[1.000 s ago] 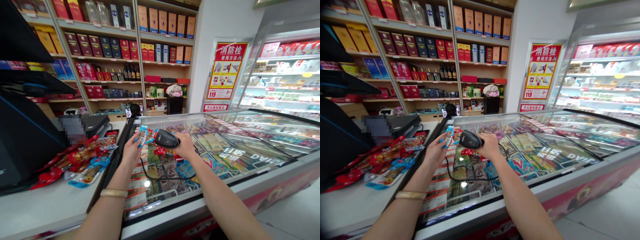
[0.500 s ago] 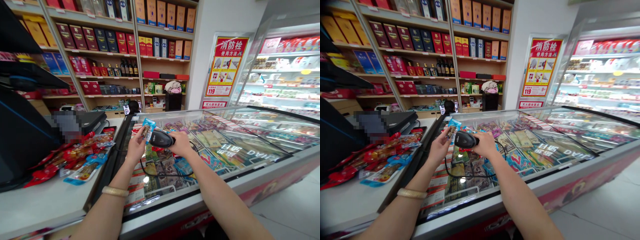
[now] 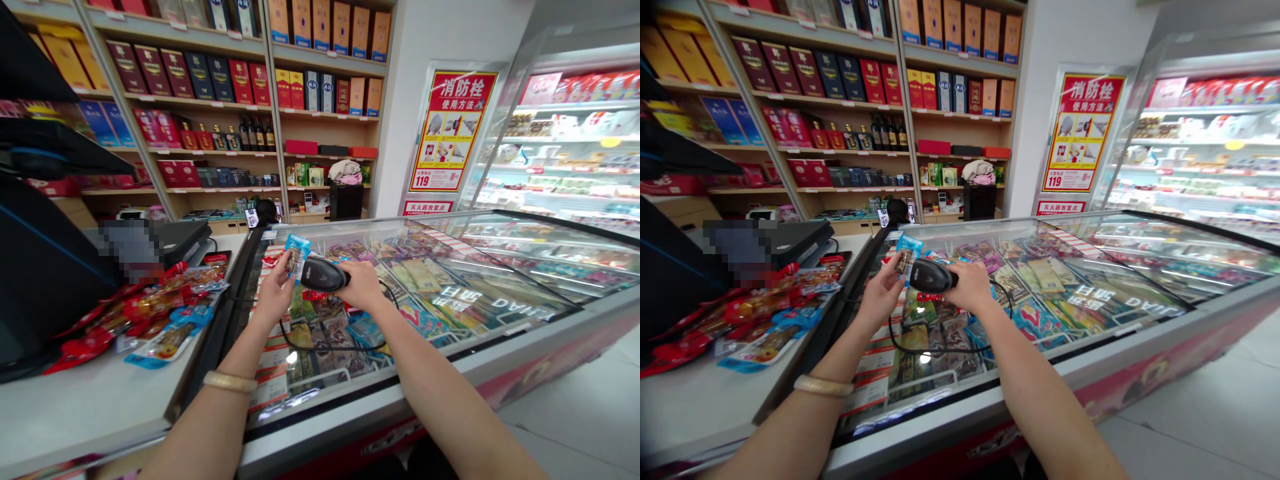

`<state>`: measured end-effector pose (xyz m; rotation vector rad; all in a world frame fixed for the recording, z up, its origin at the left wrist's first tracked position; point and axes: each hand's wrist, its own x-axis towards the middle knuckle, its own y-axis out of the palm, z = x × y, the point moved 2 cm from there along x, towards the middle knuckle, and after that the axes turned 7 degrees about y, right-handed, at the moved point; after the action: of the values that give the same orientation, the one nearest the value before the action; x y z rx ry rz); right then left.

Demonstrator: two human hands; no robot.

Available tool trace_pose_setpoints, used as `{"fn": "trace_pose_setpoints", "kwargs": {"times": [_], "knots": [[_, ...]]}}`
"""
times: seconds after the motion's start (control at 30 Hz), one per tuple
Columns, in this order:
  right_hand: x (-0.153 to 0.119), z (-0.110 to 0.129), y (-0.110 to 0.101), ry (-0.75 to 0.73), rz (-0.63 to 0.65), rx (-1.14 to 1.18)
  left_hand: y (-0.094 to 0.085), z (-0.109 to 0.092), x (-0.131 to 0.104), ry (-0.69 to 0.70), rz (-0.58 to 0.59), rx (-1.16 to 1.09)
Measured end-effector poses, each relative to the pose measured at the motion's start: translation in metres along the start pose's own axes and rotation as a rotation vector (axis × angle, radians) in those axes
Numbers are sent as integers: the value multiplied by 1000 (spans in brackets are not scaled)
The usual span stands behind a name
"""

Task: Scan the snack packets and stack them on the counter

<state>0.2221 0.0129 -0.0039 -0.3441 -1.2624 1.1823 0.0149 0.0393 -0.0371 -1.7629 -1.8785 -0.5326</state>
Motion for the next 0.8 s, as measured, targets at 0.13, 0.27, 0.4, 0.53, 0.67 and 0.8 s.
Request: {"fn": "trace_pose_setpoints", "kwargs": {"times": [0.13, 0.27, 0.4, 0.53, 0.67, 0.8], "knots": [[0, 0, 1, 11, 0, 8, 1, 1, 0, 15, 12, -1], [1, -1, 0, 30, 20, -7, 0, 2, 0, 25, 21, 6], [1, 1, -2, 36, 27, -16, -1, 5, 1, 16, 8, -4], [1, 1, -2, 43, 26, -12, 0, 5, 0, 13, 5, -21], [1, -3, 1, 48, 13, -20, -2, -1, 1, -60, -76, -66], [1, -7, 4, 24, 2, -12, -22, -6, 11, -58, -382, -138]]}}
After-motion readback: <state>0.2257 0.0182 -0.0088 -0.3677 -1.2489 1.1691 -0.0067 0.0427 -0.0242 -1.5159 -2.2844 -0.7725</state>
